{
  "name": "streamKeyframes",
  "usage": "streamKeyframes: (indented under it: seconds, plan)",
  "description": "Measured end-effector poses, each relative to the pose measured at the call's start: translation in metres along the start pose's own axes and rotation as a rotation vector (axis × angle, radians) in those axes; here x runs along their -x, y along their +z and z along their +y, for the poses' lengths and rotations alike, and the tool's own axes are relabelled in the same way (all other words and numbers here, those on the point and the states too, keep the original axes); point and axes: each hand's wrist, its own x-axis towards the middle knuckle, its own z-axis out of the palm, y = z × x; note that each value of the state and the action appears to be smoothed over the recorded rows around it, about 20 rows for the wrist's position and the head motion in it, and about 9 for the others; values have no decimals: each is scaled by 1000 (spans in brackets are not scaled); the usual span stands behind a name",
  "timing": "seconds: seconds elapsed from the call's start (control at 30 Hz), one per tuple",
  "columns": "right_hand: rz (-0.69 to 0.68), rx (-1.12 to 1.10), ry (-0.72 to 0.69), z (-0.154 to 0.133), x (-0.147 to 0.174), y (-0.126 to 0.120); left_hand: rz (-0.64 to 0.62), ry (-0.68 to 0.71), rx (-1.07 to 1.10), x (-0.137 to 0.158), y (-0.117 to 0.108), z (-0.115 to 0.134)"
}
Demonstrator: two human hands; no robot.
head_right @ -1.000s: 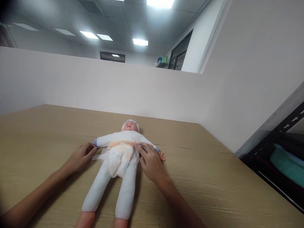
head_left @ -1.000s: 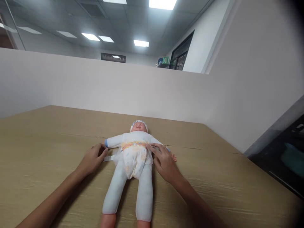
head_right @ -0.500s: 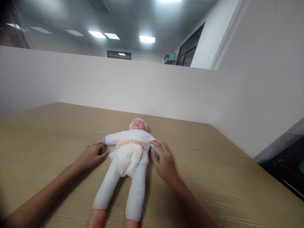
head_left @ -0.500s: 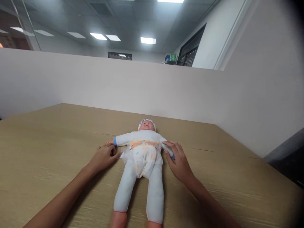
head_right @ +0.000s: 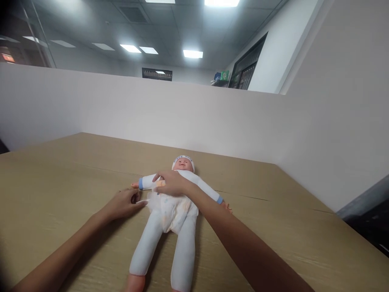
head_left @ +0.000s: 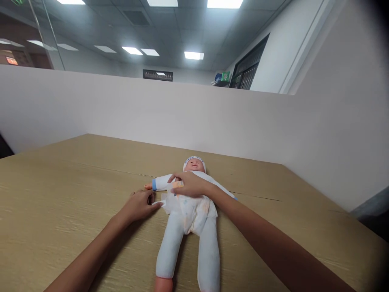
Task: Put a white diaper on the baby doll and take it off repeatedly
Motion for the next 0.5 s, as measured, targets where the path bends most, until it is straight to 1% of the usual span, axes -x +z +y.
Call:
streamKeyframes:
  seconds: [0.17, 0.23, 0.33, 0.4, 0.5]
  plan:
    - [88, 35, -28, 14, -11, 9, -42, -115, 247, 1, -6, 4]
    - [116, 59, -44, 17, -11, 13, -52, -124, 328, -1, -6, 4]
    - [144, 92, -96, 14, -10, 13, -32, -124, 486, -5, -4, 7]
    - [140, 115, -180, 8, -9, 9, -12, -115, 596, -8, -3, 11]
    - [27, 147, -374, -4, -3, 2, 4, -99, 742, -10, -1, 20]
